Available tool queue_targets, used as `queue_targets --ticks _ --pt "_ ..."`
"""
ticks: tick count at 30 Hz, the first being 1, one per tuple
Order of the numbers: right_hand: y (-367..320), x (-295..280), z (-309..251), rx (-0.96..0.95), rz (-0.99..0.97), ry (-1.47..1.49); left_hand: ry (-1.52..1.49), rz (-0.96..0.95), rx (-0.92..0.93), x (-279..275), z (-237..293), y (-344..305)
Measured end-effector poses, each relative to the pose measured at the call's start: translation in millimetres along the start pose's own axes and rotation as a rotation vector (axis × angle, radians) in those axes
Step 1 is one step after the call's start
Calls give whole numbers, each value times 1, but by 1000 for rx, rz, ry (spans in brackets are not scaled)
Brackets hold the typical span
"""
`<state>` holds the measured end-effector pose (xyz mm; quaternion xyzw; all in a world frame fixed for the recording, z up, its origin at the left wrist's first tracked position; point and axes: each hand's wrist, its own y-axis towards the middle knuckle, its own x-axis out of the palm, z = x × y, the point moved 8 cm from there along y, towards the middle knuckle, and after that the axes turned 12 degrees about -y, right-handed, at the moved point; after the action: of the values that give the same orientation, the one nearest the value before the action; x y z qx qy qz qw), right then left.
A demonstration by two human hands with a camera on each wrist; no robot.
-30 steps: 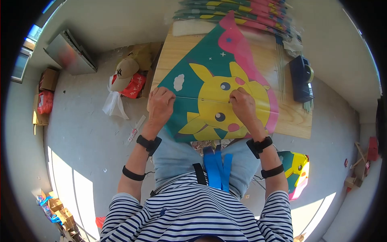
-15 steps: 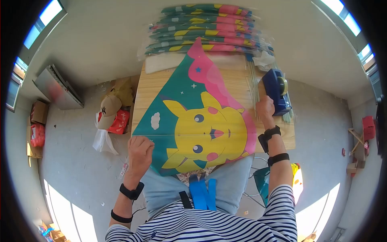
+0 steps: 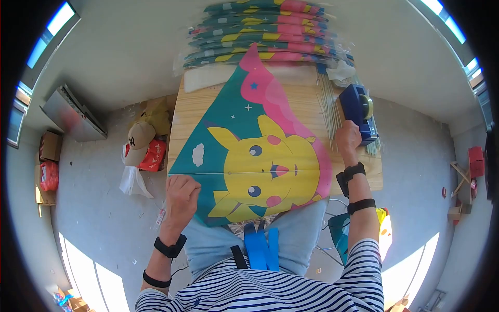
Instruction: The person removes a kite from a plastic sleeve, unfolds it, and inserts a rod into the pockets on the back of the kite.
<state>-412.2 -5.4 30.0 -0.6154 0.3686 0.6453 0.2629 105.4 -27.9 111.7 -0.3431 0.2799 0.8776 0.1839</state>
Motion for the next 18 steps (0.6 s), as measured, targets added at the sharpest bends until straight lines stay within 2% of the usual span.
queue_targets --ticks 3,5,6,8,9,11,14,18 --pt "-4 -4 -8 -2 19 -66 5 5 -1 -3 0 -1" --pt "-8 -16 -15 -27 206 -112 7 1 -6 -4 -1 -2" --pt "-9 -16 -18 -27 205 -112 8 3 -2 -4 0 -2" --pt "-14 -22 -36 -182 274 -25 10 4 0 -3 0 -1" --pt "-14 -17 -38 -181 271 -26 7 -2 4 -1 1 0" --pt "-16 -4 -53 -313 179 125 5 -6 8 2 4 2" --pt "-14 7 -53 -237 102 61 -19 -14 5 1 6 1" --pt "-12 2 -49 -234 76 102 -4 -9 5 1 -1 -4"
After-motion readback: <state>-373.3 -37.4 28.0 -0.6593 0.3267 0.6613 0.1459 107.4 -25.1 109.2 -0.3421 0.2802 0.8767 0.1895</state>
